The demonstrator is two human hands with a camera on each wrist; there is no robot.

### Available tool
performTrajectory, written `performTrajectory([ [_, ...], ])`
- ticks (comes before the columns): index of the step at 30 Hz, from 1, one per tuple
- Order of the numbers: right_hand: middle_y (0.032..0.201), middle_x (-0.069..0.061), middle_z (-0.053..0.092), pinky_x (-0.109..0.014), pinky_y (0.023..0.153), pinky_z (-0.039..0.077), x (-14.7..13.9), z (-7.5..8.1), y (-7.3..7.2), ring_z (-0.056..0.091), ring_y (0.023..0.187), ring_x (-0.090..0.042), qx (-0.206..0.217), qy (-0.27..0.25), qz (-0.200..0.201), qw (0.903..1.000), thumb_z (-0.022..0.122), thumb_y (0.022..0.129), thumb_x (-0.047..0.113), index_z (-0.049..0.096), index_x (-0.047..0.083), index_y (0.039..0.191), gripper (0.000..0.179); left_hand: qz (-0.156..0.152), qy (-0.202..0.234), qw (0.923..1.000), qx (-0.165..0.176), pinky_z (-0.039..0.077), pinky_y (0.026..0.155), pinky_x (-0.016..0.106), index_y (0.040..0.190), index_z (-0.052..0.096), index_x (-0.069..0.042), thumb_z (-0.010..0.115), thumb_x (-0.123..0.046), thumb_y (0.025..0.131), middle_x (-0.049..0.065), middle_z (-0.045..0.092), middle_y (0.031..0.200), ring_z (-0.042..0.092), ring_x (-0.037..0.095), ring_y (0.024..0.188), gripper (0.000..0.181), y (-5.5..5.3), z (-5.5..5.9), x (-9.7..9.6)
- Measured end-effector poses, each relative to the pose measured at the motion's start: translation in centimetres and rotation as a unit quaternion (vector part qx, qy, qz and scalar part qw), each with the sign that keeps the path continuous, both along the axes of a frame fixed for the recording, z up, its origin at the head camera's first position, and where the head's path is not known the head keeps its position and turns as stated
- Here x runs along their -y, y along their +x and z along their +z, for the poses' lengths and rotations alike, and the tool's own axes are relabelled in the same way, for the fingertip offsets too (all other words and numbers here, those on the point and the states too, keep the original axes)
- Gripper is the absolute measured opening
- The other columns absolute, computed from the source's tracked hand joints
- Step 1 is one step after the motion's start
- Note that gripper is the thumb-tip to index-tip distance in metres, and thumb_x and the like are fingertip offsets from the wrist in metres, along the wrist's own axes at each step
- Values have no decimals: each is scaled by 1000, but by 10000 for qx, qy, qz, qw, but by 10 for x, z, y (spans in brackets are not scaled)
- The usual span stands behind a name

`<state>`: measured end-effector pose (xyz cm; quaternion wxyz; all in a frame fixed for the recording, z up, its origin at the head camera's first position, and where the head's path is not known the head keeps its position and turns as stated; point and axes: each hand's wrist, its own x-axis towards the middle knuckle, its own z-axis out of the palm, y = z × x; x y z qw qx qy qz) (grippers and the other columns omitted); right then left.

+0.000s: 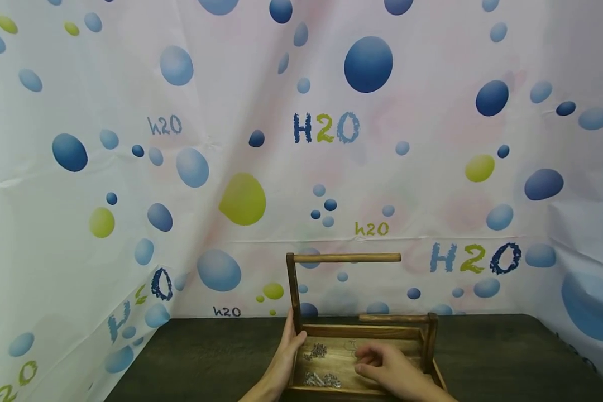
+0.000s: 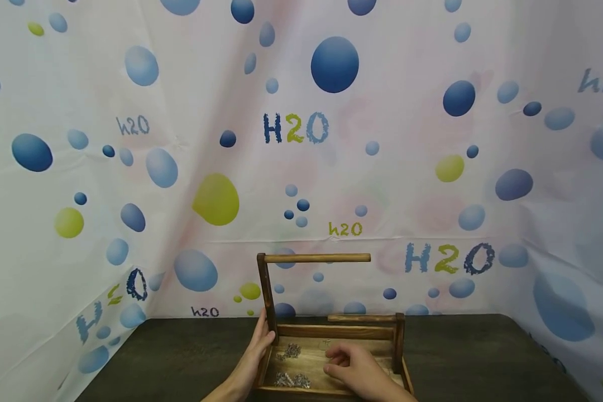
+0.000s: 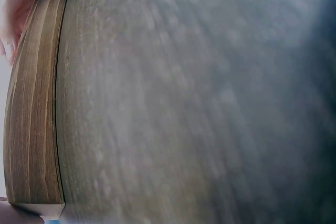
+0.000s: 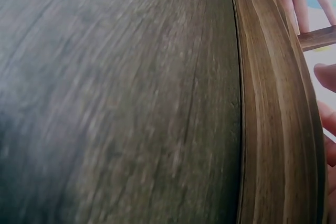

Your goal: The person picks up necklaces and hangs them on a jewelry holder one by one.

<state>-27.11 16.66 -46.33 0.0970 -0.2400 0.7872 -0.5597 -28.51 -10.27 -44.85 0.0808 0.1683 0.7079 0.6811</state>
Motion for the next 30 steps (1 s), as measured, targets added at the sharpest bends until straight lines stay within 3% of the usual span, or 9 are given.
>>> performTrajectory([
  [13,94,-5,69,-26,70,53,21,0,-10,65,83,-19,-82,299,324,9990,69,95,9,71,-5,103,16,123,-120,9998,-45,-7,110,72,160,-18,-15,35,-47,108,19,-28,162,-22,45,146,81,2,1,0],
  [20,91,-9,71,-26,68,53,28,5,-12,65,78,-13,-47,361,698,9969,68,93,6,73,-4,102,15,79,-116,9999,-81,-6,111,71,160,-19,-14,35,-45,108,19,-28,162,-21,45,146,80,4,1,0],
  [30,85,-5,73,-26,66,53,39,8,-12,64,74,-10,-82,741,800,9940,72,89,5,76,1,93,7,73,-110,9999,97,-7,110,72,160,-18,-16,36,-49,108,18,-28,162,-22,45,146,82,4,2,1],
])
